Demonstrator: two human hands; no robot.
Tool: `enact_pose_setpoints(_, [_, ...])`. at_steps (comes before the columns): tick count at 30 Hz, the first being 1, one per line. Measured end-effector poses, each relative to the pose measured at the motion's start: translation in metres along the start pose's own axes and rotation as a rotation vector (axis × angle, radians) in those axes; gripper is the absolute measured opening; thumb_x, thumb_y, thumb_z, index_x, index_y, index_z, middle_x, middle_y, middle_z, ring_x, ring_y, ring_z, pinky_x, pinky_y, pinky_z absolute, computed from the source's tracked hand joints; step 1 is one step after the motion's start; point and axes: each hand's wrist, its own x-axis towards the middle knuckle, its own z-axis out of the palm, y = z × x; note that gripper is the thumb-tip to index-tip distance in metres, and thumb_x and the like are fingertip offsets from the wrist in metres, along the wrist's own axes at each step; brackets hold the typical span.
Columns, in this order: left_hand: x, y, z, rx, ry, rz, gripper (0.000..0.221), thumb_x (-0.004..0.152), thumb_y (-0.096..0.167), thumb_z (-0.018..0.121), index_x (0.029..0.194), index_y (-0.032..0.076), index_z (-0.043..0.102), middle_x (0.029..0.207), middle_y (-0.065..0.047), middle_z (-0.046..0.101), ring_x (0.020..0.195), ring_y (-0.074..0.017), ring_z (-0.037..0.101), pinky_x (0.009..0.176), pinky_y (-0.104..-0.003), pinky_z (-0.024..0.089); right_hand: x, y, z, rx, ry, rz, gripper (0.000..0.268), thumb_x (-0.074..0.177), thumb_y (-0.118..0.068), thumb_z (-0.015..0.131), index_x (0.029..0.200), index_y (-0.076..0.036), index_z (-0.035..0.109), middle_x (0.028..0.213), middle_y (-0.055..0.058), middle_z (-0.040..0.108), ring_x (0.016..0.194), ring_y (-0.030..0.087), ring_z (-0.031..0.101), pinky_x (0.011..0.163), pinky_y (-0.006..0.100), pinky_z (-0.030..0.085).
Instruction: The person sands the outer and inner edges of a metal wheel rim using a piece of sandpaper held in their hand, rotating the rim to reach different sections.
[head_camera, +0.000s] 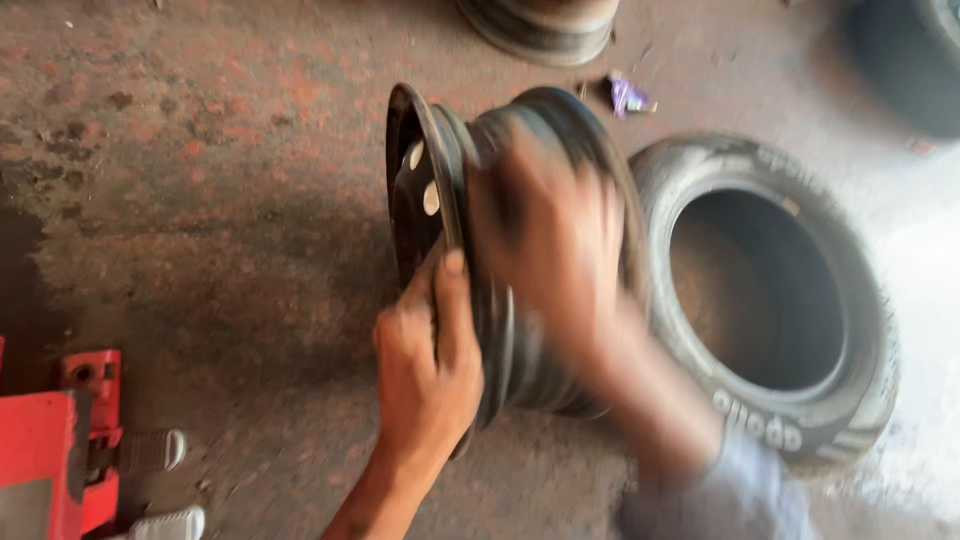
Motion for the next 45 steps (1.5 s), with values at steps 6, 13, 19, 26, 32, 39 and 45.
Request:
enact_pose_setpoints(6, [0.016, 0.012, 0.003, 0.036, -0.072, -0.207, 0.043, 0.111, 0.025, 0.044, 0.132, 0.000, 0.071, 0.062, -0.020, 0.066, 0.046, -0.0234, 0.059, 0.043, -0.037, 0.043, 0.056, 0.016, 0.016, 0.114, -0.158, 0.044, 0.016, 0.102, -0.022, 0.067, 0.098, -0.007, 0.067, 0.077, 0.010, 0.072, 0.066, 0.031, 0.070, 0.062, 0.045, 0.053])
enact_pose_setpoints(13, [0.012, 0.010, 0.001, -0.007, -0.024, -0.080, 0.038, 0.109, 0.022, 0.043, 0.122, -0.003, 0.070, 0.072, -0.015, 0.072, 0.053, -0.0167, 0.066, 0.045, -0.033, 0.048, -0.018, -0.023, -0.029, 0.045, -0.130, 0.117, 0.011, 0.099, -0.017, 0.069, 0.098, -0.007, 0.065, 0.074, 0.011, 0.069, 0.058, 0.029, 0.064, 0.057, 0.044, 0.050])
enact_pose_setpoints(19, [0.021, 0.010, 0.002, -0.048, -0.049, -0.117, 0.037, 0.109, 0.022, 0.045, 0.117, 0.000, 0.074, 0.071, -0.012, 0.073, 0.054, -0.0155, 0.067, 0.047, -0.032, 0.050, -0.012, -0.014, -0.017, -0.004, -0.037, 0.036, 0.015, 0.100, -0.019, 0.069, 0.109, -0.006, 0.066, 0.079, 0.011, 0.069, 0.067, 0.034, 0.064, 0.065, 0.049, 0.048])
enact_pose_setpoints(26, [0.019, 0.007, 0.002, -0.044, -0.057, -0.132, 0.037, 0.108, 0.024, 0.045, 0.123, 0.003, 0.072, 0.072, -0.013, 0.075, 0.051, -0.0158, 0.067, 0.046, -0.034, 0.048, 0.002, -0.007, -0.012, -0.058, -0.036, -0.009, 0.024, 0.094, -0.018, 0.073, 0.106, 0.002, 0.066, 0.072, 0.013, 0.066, 0.061, 0.035, 0.063, 0.056, 0.048, 0.047])
enact_pose_setpoints(32, [0.037, 0.003, 0.007, -0.097, -0.012, -0.072, 0.038, 0.111, 0.025, 0.046, 0.120, -0.001, 0.073, 0.085, -0.015, 0.077, 0.066, -0.0186, 0.073, 0.059, -0.036, 0.054, -0.043, -0.036, -0.031, 0.018, -0.021, 0.118, 0.013, 0.096, -0.017, 0.068, 0.099, -0.004, 0.067, 0.068, 0.014, 0.065, 0.054, 0.032, 0.063, 0.055, 0.046, 0.048])
enact_pose_setpoints(39, [0.050, -0.001, 0.010, -0.032, 0.015, -0.043, 0.043, 0.111, 0.028, 0.046, 0.105, -0.005, 0.072, 0.072, -0.017, 0.068, 0.058, -0.0188, 0.062, 0.054, -0.039, 0.046, 0.017, 0.003, 0.007, 0.078, -0.016, 0.117, 0.018, 0.100, -0.021, 0.068, 0.094, -0.005, 0.061, 0.077, 0.012, 0.069, 0.066, 0.036, 0.065, 0.058, 0.047, 0.049])
enact_pose_setpoints(45, [0.064, -0.002, 0.015, -0.096, 0.050, -0.131, 0.046, 0.109, 0.031, 0.046, 0.090, -0.003, 0.071, 0.056, -0.007, 0.057, 0.049, -0.0123, 0.050, 0.047, -0.037, 0.039, -0.043, -0.028, -0.019, 0.154, -0.024, 0.118, 0.014, 0.100, -0.017, 0.064, 0.107, -0.005, 0.063, 0.082, 0.015, 0.068, 0.059, 0.030, 0.065, 0.059, 0.044, 0.053])
